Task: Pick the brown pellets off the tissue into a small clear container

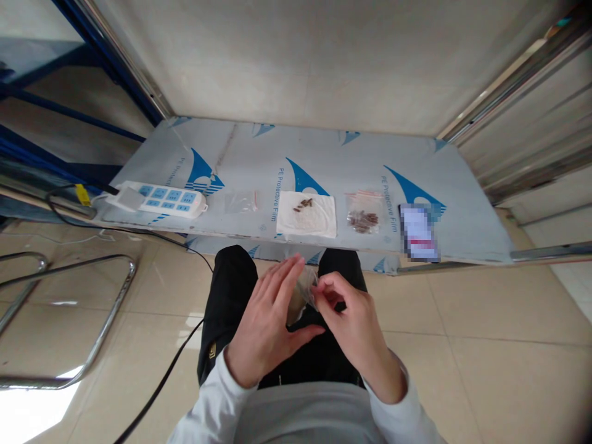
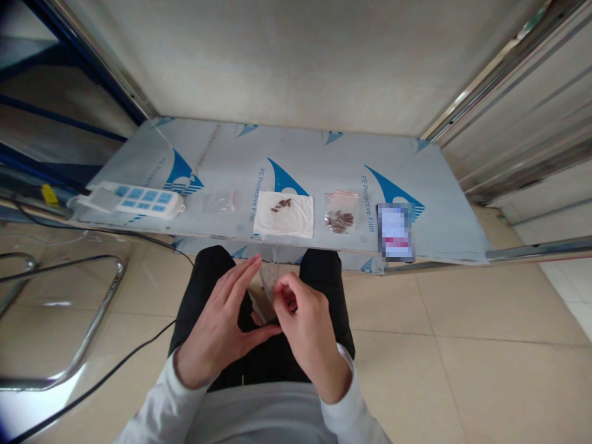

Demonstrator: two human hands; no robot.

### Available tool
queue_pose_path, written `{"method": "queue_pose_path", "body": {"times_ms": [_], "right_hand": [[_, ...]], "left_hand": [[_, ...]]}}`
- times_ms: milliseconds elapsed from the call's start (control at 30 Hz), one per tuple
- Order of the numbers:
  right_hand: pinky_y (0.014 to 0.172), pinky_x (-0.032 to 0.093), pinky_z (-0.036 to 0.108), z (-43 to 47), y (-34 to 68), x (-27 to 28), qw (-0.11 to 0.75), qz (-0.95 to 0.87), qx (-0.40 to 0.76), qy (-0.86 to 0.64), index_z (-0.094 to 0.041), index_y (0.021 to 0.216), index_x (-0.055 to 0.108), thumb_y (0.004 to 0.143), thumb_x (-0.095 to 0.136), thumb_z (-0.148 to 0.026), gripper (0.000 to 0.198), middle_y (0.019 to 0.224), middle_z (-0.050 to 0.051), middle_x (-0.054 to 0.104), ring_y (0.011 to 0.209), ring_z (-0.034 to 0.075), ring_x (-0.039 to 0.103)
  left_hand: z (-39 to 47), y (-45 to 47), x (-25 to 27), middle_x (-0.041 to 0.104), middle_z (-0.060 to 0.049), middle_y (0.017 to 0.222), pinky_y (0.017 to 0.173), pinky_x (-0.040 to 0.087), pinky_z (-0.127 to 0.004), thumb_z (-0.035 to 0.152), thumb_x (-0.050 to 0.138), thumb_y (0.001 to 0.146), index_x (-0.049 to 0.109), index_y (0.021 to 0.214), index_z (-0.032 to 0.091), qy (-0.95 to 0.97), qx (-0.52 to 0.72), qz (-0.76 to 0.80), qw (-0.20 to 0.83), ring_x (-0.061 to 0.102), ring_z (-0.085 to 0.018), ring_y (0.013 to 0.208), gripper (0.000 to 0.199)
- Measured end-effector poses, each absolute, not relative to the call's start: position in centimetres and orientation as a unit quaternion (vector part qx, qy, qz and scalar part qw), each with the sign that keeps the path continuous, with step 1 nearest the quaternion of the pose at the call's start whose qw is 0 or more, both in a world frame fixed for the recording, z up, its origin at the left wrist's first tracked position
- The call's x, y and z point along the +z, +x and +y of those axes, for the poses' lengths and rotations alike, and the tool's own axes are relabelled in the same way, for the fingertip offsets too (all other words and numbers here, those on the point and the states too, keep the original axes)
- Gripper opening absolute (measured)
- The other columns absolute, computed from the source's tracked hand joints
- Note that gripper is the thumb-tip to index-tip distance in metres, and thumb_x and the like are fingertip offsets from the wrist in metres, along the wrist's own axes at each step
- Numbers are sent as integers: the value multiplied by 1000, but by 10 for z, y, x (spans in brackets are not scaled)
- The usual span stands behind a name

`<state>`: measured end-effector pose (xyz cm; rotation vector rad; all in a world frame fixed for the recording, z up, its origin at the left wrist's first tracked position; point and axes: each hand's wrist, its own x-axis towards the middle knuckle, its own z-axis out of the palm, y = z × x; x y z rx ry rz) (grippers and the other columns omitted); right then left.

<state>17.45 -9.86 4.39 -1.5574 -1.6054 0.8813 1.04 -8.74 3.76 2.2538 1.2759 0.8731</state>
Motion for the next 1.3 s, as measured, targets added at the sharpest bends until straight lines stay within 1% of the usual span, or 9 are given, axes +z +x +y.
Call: {"method": "queue_pose_path", "body": {"times_ms": [67,200,400,500,633,800,1100,1200,1300], "right_hand": [[61,52,21,-96,176,47,360,-641,346,-583,-23,86,63,85,54,-13,13,74,-1,70,62,12,66],[68,55,25,-96,176,54,337,-670,302,-589,-23,97,70,87,54,-16,20,89,4,75,72,16,69],[65,53,25,-61,190,48,350,-642,353,-584,-22,96,66,89,61,-30,12,74,0,73,67,15,69],[69,53,28,1,204,20,388,-639,250,-615,-17,97,68,90,58,-27,15,83,5,74,73,17,69],[90,49,36,86,214,-20,256,-730,128,-620,-10,112,69,87,53,-5,31,113,15,70,96,22,65],[93,47,39,123,220,-37,206,-770,123,-591,-14,96,77,87,59,-7,21,106,14,72,101,25,61],[81,53,35,85,219,2,248,-749,136,-599,-16,100,74,89,62,-16,16,95,9,75,85,21,68],[81,54,31,29,209,42,318,-776,198,-508,-21,106,72,91,62,-22,18,100,5,74,88,18,68],[81,54,29,-20,199,72,299,-832,226,-410,-21,108,71,93,59,-19,19,99,4,72,91,17,66]], "left_hand": [[-80,11,33,57,-14,138,107,46,-51,39,77,75,31,148,24,826,302,424,215,53,-31,128,87],[-73,11,28,67,-10,121,100,51,-47,31,73,81,46,138,28,811,337,417,235,62,-28,116,63],[-79,-1,21,70,-8,113,89,58,-38,32,76,78,58,125,28,742,390,479,260,67,-25,106,50],[-84,-6,16,71,-7,112,87,59,-37,32,78,76,61,120,28,712,396,517,262,68,-24,103,47],[-91,-7,12,72,-7,109,85,60,-37,29,78,75,62,118,29,703,395,523,277,70,-24,100,46],[-98,-10,8,72,-6,108,83,61,-36,28,78,75,62,118,29,700,379,541,274,71,-24,97,45],[-80,-10,-2,71,-6,109,87,57,-35,27,77,76,63,116,23,682,375,561,282,69,-23,99,42],[-67,-3,2,71,-7,109,89,55,-36,30,77,76,62,117,23,685,378,552,288,67,-23,102,44],[-60,4,7,70,-7,110,91,54,-36,30,75,78,61,119,23,694,391,527,298,66,-23,103,44]]}}
